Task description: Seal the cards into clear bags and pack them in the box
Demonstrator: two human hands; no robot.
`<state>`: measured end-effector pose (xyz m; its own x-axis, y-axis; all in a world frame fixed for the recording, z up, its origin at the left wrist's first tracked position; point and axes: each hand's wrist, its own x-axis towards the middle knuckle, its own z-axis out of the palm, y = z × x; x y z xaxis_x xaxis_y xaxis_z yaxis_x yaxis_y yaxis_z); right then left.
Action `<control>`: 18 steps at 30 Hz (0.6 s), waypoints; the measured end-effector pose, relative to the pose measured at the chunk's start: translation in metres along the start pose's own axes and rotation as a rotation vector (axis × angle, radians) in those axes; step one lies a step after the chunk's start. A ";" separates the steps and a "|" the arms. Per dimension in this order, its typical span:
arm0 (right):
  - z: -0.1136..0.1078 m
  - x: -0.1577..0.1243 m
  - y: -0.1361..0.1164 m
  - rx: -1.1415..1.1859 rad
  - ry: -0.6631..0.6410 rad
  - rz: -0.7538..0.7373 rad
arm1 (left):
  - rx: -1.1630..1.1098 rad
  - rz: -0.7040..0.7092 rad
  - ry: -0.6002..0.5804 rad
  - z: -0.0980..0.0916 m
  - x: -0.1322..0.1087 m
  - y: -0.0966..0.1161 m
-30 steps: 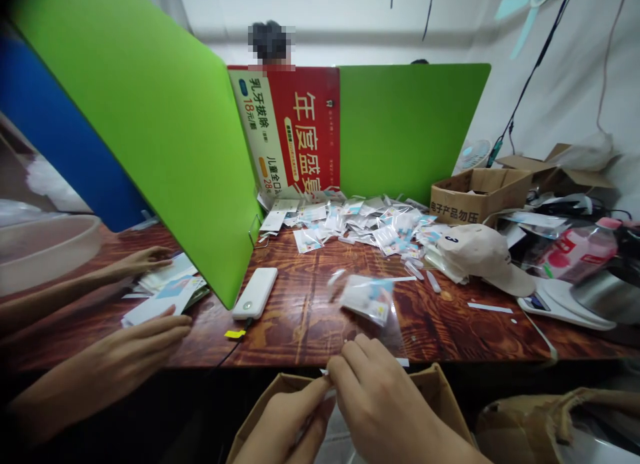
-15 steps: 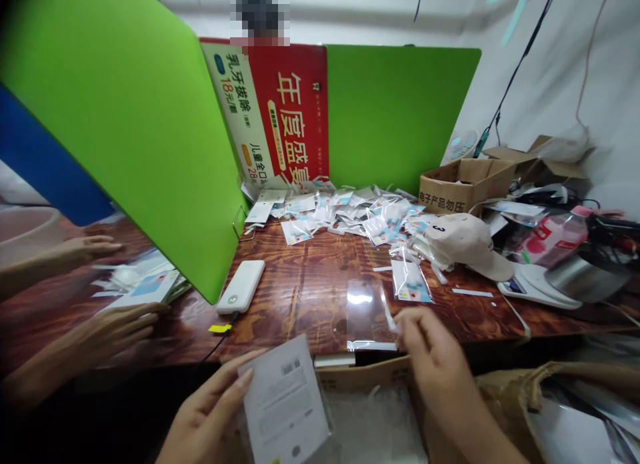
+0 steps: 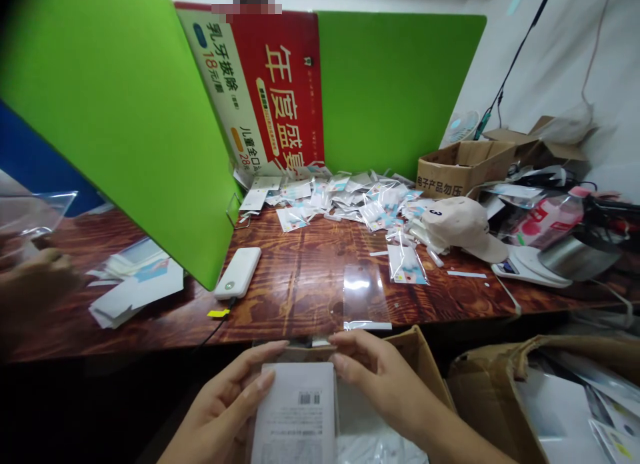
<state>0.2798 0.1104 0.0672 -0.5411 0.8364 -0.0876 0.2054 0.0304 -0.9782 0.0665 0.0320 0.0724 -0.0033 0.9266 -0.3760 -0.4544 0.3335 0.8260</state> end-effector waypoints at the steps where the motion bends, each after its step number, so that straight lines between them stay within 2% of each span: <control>1: 0.002 -0.001 -0.002 0.009 0.073 -0.016 | 0.010 -0.008 -0.015 0.001 0.000 0.000; 3: 0.005 -0.005 -0.005 -0.146 0.306 -0.178 | 0.039 0.010 0.005 0.001 0.000 0.000; 5: 0.009 -0.010 -0.010 -0.445 0.439 -0.477 | 0.095 0.048 0.015 0.002 0.000 -0.001; 6: 0.011 -0.013 -0.013 -0.596 0.425 -0.621 | 0.133 0.077 -0.002 0.003 0.000 -0.002; 8: 0.017 -0.016 -0.018 -0.793 0.284 -0.796 | 0.236 0.162 -0.050 0.005 0.000 -0.005; 9: 0.020 -0.016 -0.021 -0.821 0.215 -0.812 | 0.288 0.206 -0.060 0.006 0.000 -0.007; 11: 0.025 -0.015 -0.024 -0.761 0.099 -0.749 | 0.354 0.262 -0.048 0.009 -0.001 -0.010; 14: 0.026 -0.016 -0.026 -0.627 -0.006 -0.673 | 0.352 0.242 -0.035 0.011 -0.003 -0.011; 16: 0.022 -0.020 -0.024 -0.591 0.052 -0.719 | 0.336 0.229 -0.046 0.011 -0.004 -0.009; 18: 0.016 -0.024 -0.021 -0.544 0.237 -0.689 | 0.301 0.212 -0.030 0.010 -0.006 -0.006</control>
<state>0.2751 0.0807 0.0867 -0.5173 0.6263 0.5832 0.2875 0.7690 -0.5709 0.0780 0.0266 0.0739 -0.0415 0.9838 -0.1745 -0.1643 0.1655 0.9724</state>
